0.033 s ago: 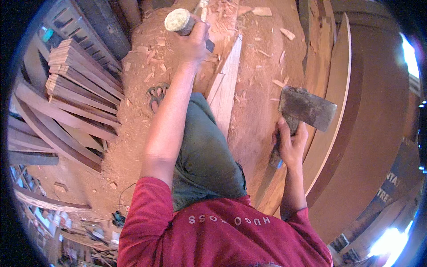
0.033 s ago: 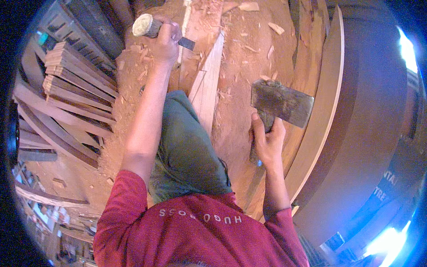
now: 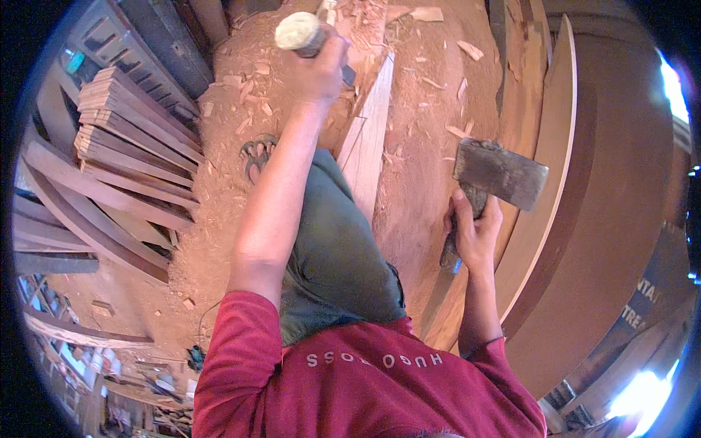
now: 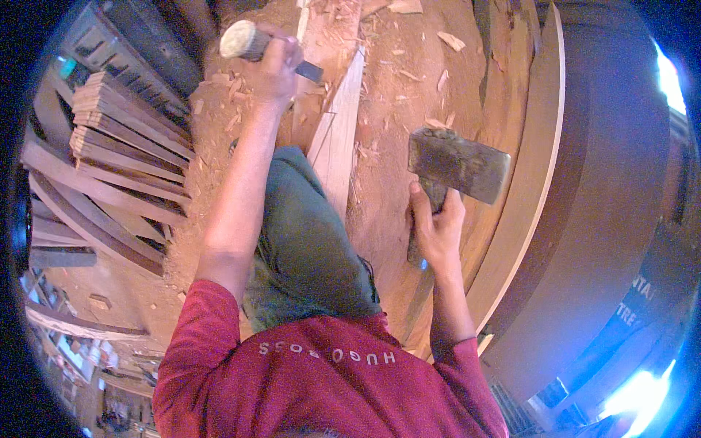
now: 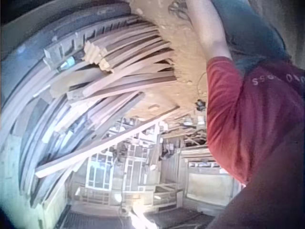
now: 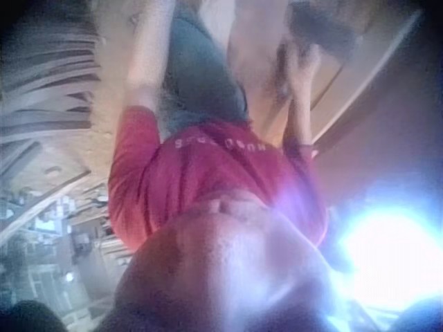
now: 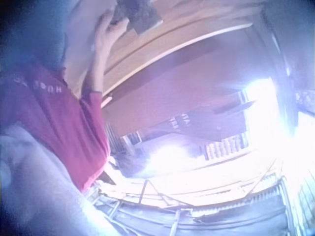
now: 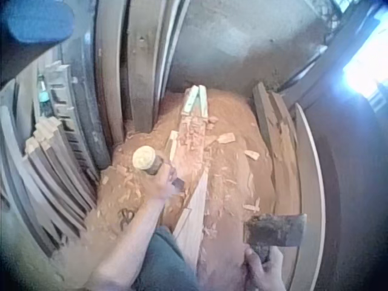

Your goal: The person sits on the floor and uses a chisel and a wooden mallet to carve a piece of wood. They repeatedly strike the chisel to remove wood shavings, shaping the wood piece. The person occasionally adjusts the wood and clears debris from the work area.

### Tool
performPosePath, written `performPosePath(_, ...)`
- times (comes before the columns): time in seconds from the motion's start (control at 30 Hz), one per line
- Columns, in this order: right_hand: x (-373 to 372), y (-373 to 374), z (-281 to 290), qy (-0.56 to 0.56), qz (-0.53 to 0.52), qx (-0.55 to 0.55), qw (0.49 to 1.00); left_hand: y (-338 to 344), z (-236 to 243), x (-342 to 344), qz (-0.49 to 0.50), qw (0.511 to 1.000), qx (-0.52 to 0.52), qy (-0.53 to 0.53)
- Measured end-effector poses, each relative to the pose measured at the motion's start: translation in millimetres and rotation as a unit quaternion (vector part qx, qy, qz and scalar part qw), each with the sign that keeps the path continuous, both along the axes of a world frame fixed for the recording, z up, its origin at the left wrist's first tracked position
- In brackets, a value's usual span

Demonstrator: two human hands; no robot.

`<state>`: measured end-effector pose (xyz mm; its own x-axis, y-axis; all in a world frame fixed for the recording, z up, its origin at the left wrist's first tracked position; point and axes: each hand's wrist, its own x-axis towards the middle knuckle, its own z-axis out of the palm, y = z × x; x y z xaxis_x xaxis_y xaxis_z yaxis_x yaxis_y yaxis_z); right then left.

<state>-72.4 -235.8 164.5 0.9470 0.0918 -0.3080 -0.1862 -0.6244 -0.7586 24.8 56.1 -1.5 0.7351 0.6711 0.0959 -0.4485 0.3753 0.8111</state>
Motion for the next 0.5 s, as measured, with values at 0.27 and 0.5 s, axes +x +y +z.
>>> performPosePath(0.27, 0, -3, -2, 0.014, 0.018, 0.003, 1.000, -50, -2, 10, -0.033, 0.998, 0.047, 0.040)
performPosePath(0.5, 7, -2, -2, 0.002, 0.053, -0.011, 0.999, -54, 7, 9, -0.017, 0.995, 0.085, 0.045)
